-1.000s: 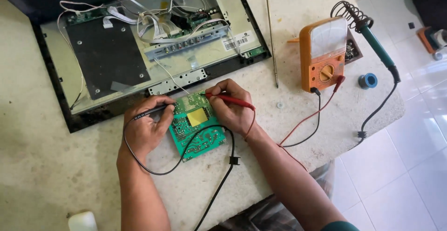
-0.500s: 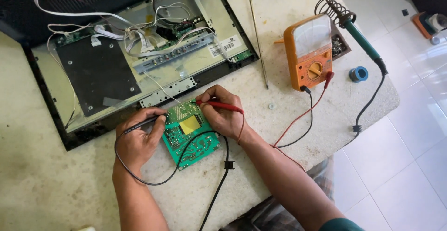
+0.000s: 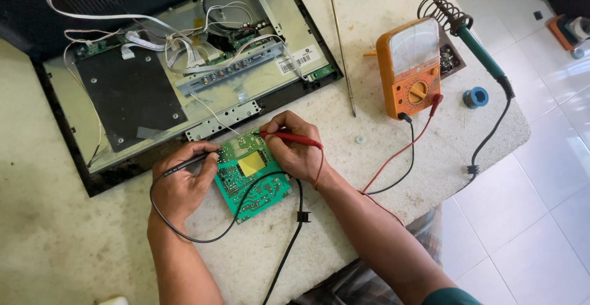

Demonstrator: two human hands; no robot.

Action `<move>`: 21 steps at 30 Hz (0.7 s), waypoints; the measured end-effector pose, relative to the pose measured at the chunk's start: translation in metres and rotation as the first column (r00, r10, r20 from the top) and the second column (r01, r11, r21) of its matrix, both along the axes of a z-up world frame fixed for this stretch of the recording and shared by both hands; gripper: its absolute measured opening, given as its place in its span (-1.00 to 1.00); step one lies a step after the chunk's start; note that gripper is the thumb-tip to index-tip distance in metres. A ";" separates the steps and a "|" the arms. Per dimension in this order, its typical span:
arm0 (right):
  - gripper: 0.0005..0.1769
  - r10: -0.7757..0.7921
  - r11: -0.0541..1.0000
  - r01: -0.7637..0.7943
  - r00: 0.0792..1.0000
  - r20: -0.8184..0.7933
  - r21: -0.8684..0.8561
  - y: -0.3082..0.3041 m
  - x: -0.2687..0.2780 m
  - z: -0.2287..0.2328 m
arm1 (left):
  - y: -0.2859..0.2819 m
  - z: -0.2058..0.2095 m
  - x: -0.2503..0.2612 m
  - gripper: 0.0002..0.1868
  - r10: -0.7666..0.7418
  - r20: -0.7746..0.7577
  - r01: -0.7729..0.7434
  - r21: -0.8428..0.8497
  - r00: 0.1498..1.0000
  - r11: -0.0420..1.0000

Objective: The person uses a multimeter to test a green circuit board placed on a workbench. They hold the red and black probes and touch various points on the board's surface while an open electronic device sits in the background.

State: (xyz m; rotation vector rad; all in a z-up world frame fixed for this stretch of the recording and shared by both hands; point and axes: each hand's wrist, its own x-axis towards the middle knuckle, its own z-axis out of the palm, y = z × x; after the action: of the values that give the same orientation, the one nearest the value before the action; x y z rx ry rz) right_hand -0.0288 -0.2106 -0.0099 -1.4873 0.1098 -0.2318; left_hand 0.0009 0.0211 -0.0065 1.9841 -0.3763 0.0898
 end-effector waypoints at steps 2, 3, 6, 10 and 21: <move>-0.90 0.000 1.000 0.000 1.000 0.015 -0.024 -0.005 0.000 -0.007 | -0.002 0.000 0.003 -0.88 -0.026 0.014 0.026 0.030 1.000 0.999; -0.90 0.013 0.999 -0.012 0.999 0.031 -0.038 0.000 0.000 -0.012 | 0.004 0.001 0.001 -0.87 -0.040 0.026 0.038 0.070 0.999 0.997; -0.87 0.024 0.989 -0.022 1.000 0.014 -0.149 -0.006 0.000 -0.015 | 0.000 0.005 0.001 -0.85 -0.080 0.064 0.079 0.015 0.995 0.997; -0.90 0.034 0.995 -0.033 0.999 0.012 -0.098 -0.005 0.002 -0.020 | 0.001 0.004 0.001 -0.87 -0.053 0.082 0.052 0.007 0.995 0.999; -0.88 0.097 0.981 -0.097 0.995 -0.007 -0.170 -0.002 -0.005 -0.008 | -0.001 0.004 0.001 -0.89 -0.049 0.025 0.049 -0.013 0.999 0.999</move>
State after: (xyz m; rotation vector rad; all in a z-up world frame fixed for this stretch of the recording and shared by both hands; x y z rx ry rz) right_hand -0.0335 -0.2124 -0.0177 -1.6583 0.0159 -0.1666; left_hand 0.0022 0.0199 -0.0029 1.9609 -0.4387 0.0851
